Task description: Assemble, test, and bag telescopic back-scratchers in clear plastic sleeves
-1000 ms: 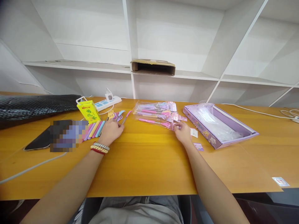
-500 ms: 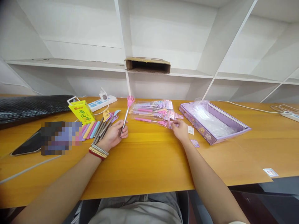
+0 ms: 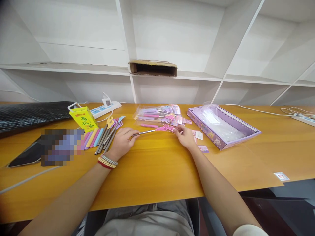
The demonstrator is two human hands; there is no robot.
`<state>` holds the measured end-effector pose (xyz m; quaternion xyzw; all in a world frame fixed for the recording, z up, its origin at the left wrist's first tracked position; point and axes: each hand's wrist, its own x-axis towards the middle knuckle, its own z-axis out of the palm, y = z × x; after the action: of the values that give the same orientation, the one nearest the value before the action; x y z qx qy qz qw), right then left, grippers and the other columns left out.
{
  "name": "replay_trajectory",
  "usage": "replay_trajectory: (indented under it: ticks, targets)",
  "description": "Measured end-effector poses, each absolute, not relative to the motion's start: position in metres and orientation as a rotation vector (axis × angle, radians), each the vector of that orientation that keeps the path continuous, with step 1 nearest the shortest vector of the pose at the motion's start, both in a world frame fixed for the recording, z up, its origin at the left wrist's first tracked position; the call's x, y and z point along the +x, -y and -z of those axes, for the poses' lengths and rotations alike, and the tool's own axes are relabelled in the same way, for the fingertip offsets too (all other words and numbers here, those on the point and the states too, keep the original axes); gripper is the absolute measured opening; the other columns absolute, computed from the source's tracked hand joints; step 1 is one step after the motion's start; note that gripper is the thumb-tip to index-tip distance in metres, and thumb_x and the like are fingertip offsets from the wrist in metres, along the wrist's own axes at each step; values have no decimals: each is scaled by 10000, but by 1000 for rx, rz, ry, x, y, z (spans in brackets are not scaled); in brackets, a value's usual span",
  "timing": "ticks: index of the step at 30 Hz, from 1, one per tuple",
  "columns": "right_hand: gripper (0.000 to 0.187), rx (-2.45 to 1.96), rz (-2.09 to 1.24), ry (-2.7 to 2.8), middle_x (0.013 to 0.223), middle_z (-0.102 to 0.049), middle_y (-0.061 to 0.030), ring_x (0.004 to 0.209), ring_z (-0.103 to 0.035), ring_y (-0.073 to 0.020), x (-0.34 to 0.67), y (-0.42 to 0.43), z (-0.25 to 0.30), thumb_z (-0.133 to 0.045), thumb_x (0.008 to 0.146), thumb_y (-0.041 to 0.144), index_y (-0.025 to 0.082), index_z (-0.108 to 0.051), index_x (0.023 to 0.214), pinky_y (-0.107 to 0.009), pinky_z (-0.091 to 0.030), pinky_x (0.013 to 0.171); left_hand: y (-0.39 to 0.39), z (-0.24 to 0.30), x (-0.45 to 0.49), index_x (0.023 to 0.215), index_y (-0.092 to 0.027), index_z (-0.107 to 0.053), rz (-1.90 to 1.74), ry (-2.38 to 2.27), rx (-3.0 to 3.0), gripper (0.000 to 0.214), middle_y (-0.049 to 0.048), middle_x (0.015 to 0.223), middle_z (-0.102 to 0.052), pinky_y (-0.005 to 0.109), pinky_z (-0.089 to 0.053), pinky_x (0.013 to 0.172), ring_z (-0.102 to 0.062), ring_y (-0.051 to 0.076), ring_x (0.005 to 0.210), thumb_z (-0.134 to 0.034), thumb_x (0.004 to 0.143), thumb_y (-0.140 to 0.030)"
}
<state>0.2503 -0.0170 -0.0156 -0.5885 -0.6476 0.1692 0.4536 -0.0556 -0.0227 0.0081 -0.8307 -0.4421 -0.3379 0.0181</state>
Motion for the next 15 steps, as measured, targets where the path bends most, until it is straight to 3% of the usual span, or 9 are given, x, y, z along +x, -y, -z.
replay_trajectory:
  ticks: [7, 11, 15]
  targets:
    - [286, -1474, -418, 1638, 820, -684, -49, 726, -609, -178, 250, 20, 16, -552, 757, 406, 168, -646, 884, -303, -446, 665, 26, -8, -55, 921, -198, -609, 1154, 1432, -2674, 252, 45, 883, -649, 301, -401, 790, -573, 171, 846, -415, 875, -352]
    - [276, -1511, -401, 1662, 823, -687, -43, 705, -605, -172, 250, 20, 17, -554, 755, 398, 176, -654, 885, -302, -448, 666, 31, -8, -50, 816, -190, -582, 1176, 1667, -2794, 390, 25, 679, -614, 267, -398, 625, -566, 149, 651, -260, 918, -384]
    - [263, -1537, -384, 1690, 827, -688, -44, 697, -604, -172, 249, 21, 17, -548, 758, 391, 178, -656, 867, -301, -450, 666, 32, -8, -49, 779, -184, -569, 1204, 1720, -2794, 425, 16, 622, -586, 260, -383, 584, -545, 140, 591, -237, 919, -410]
